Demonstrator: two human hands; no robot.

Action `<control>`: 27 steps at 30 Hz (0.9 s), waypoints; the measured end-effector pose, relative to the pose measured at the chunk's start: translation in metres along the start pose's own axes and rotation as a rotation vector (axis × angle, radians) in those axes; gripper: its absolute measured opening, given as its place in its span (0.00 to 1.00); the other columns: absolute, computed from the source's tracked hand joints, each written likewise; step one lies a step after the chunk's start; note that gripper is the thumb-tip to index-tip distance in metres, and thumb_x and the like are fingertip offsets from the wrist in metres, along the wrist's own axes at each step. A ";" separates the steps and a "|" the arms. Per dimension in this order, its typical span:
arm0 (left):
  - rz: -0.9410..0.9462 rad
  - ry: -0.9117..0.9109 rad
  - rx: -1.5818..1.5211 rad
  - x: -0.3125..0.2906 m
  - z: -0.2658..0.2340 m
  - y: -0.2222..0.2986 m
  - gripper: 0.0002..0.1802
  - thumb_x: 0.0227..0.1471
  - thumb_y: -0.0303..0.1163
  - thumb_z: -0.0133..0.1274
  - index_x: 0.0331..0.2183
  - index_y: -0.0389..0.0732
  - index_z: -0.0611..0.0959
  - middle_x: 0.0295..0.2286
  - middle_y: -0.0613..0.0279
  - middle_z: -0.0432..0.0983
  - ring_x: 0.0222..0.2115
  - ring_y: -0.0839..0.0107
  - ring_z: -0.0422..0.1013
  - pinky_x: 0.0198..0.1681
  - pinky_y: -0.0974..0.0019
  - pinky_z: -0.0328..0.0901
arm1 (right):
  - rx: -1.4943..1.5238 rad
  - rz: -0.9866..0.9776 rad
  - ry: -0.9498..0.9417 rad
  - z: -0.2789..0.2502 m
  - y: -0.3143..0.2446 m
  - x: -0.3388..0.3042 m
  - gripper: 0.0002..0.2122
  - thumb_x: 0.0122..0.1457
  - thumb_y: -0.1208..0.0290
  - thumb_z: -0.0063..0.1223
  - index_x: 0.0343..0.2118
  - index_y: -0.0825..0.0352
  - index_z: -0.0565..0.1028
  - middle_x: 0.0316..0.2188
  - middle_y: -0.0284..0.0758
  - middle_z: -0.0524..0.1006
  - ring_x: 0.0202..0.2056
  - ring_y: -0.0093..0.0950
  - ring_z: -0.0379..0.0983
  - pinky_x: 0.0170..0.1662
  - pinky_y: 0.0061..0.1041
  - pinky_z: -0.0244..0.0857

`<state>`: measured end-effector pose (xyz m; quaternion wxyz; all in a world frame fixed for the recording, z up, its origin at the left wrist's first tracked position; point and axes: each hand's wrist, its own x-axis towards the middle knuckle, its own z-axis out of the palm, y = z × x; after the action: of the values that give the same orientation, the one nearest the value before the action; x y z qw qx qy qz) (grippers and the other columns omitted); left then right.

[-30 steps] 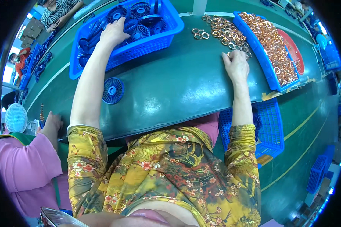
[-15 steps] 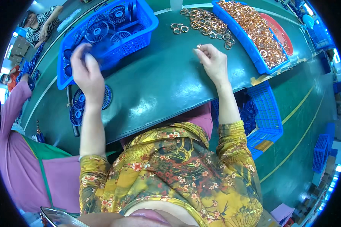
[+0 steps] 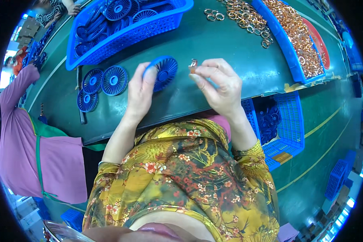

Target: The person assembles fan components by picking up plastic wheel frames from a basket and metal rings from a tray, inserting and pressing a metal ring into the center of each wheel frame by hand, and setting the assembled parts on the table.

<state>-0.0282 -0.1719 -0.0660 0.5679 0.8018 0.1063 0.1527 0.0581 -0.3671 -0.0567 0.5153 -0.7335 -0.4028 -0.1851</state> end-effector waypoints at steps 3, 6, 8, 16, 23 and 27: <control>-0.061 0.012 -0.369 0.001 0.008 -0.003 0.25 0.62 0.51 0.40 0.37 0.36 0.75 0.28 0.61 0.73 0.31 0.78 0.69 0.35 0.71 0.66 | -0.040 -0.099 0.001 0.009 -0.017 0.000 0.07 0.43 0.76 0.66 0.27 0.65 0.79 0.26 0.35 0.76 0.28 0.30 0.74 0.29 0.25 0.68; -0.292 -0.012 -0.670 -0.005 0.013 0.016 0.27 0.64 0.51 0.34 0.33 0.36 0.74 0.27 0.64 0.71 0.30 0.80 0.67 0.36 0.74 0.64 | -0.045 -0.166 -0.003 0.018 -0.029 0.005 0.09 0.39 0.75 0.67 0.24 0.63 0.78 0.25 0.33 0.76 0.27 0.30 0.73 0.28 0.26 0.66; -0.175 -0.003 -0.585 -0.007 0.015 0.016 0.27 0.64 0.51 0.35 0.35 0.35 0.74 0.29 0.64 0.72 0.30 0.79 0.67 0.36 0.73 0.64 | -0.124 -0.180 -0.039 0.022 -0.034 0.008 0.07 0.41 0.74 0.65 0.23 0.63 0.76 0.24 0.33 0.74 0.26 0.31 0.71 0.29 0.28 0.65; 0.031 0.078 -0.248 -0.021 0.022 0.011 0.12 0.59 0.33 0.44 0.40 0.35 0.70 0.31 0.54 0.73 0.32 0.72 0.68 0.37 0.65 0.65 | -0.295 -0.020 -0.164 0.043 -0.033 0.007 0.06 0.49 0.73 0.58 0.26 0.64 0.72 0.26 0.35 0.71 0.28 0.35 0.69 0.32 0.34 0.63; -0.162 -0.057 -0.702 -0.015 0.014 0.012 0.15 0.52 0.26 0.44 0.44 0.36 0.68 0.34 0.63 0.70 0.34 0.78 0.66 0.37 0.71 0.65 | -0.374 -0.096 0.038 0.042 -0.029 0.004 0.09 0.49 0.67 0.61 0.34 0.61 0.79 0.40 0.30 0.78 0.47 0.34 0.70 0.55 0.40 0.53; -0.216 -0.284 -1.011 -0.022 0.004 0.024 0.26 0.56 0.31 0.49 0.53 0.35 0.62 0.41 0.57 0.72 0.40 0.73 0.72 0.42 0.67 0.69 | -0.198 -0.199 -0.244 0.013 -0.028 0.019 0.12 0.45 0.65 0.64 0.35 0.60 0.82 0.45 0.27 0.78 0.56 0.37 0.65 0.61 0.42 0.47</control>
<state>-0.0471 -0.1914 -0.0470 0.9045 0.4256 0.0235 0.0158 0.0459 -0.3440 -0.0320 0.3670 -0.7543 -0.5124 -0.1837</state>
